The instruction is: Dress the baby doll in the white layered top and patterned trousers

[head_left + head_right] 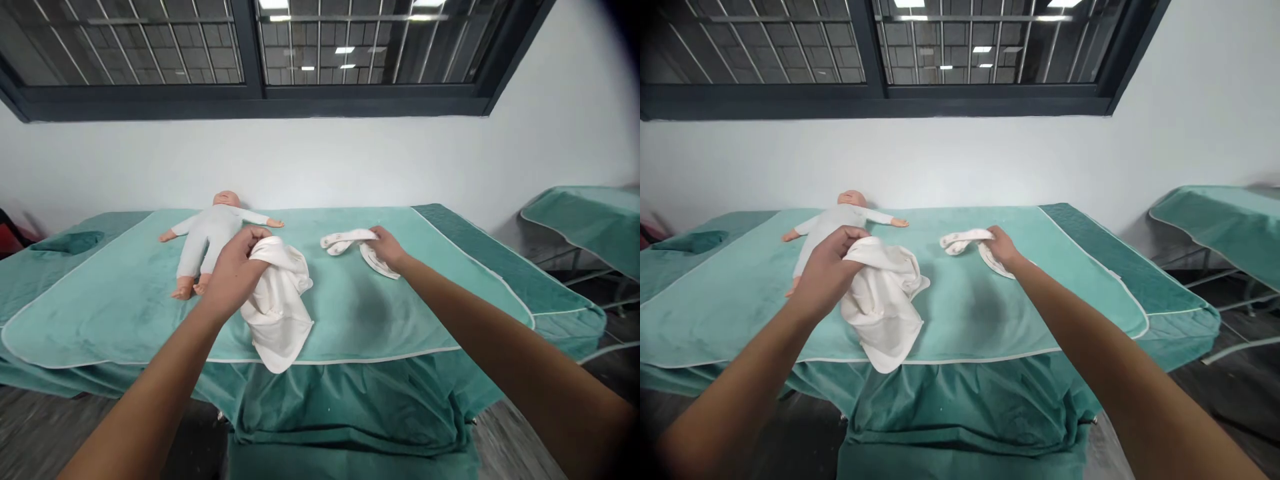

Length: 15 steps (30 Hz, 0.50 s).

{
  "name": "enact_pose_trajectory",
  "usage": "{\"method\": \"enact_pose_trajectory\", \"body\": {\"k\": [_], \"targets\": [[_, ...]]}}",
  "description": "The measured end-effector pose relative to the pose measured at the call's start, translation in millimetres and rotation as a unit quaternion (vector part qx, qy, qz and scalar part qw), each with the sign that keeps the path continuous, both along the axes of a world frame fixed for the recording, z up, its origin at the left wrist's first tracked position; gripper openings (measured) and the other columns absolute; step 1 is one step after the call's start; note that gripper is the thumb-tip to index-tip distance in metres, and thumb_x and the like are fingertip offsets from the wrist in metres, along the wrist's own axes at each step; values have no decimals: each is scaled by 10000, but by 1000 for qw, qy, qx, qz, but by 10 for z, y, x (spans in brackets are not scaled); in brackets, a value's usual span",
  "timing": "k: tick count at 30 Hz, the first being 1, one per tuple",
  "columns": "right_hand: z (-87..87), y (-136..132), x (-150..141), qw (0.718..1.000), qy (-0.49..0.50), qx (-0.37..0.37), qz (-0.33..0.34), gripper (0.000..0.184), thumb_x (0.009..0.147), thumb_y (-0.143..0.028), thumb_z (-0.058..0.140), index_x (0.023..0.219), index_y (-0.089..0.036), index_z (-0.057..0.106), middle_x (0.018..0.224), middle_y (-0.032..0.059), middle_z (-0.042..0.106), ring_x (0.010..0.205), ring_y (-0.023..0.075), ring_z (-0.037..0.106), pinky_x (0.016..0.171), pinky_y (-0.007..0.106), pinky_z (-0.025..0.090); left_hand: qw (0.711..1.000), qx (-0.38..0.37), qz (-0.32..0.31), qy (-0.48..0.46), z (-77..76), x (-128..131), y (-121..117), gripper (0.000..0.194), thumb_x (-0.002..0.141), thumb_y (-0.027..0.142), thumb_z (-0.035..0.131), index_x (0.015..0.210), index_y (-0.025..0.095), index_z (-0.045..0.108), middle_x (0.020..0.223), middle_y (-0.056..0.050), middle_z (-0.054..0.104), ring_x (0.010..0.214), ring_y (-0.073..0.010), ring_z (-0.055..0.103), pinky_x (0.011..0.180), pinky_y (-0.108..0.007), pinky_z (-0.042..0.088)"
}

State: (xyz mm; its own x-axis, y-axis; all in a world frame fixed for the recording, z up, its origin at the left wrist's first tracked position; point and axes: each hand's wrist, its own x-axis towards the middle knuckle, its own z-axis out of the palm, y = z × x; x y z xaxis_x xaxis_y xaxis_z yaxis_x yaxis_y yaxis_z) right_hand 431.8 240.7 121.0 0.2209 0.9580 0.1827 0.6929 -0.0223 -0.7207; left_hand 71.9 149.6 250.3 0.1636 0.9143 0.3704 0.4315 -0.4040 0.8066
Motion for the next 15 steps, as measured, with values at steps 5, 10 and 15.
{"method": "enact_pose_trajectory", "body": {"k": [5, 10, 15], "targets": [[133, -89, 291, 978, 183, 97, -17, 450, 727, -426, 561, 1120, -212, 613, 1176, 90, 681, 936, 217, 646, 759, 328, 518, 984, -104, -115, 93, 38, -96, -46, 162, 788, 292, 603, 920, 218, 663, 895, -2, 667, 774, -157, 595, 593, -208, 423], [-5, -552, 821, 964, 243, 90, -56, 168, 511, -280, 652, 664, -215, 627, 990, 109, 708, 884, 277, 623, 743, 397, 488, 982, -105, -119, 102, -55, -124, -65, 58, 784, 230, 574, 811, 210, 621, 770, 38, 607, 675, -106, 525, 560, -187, 380], [106, -815, 1390, 938, 276, 178, -109, 130, 594, -350, 498, 608, -282, 389, 739, 72, 563, 768, 265, 573, 690, 443, 462, 984, -105, -110, 89, -92, -53, -29, 69, 769, 250, 577, 794, 205, 623, 731, 29, 596, 614, -106, 500, 521, -202, 360]]}}
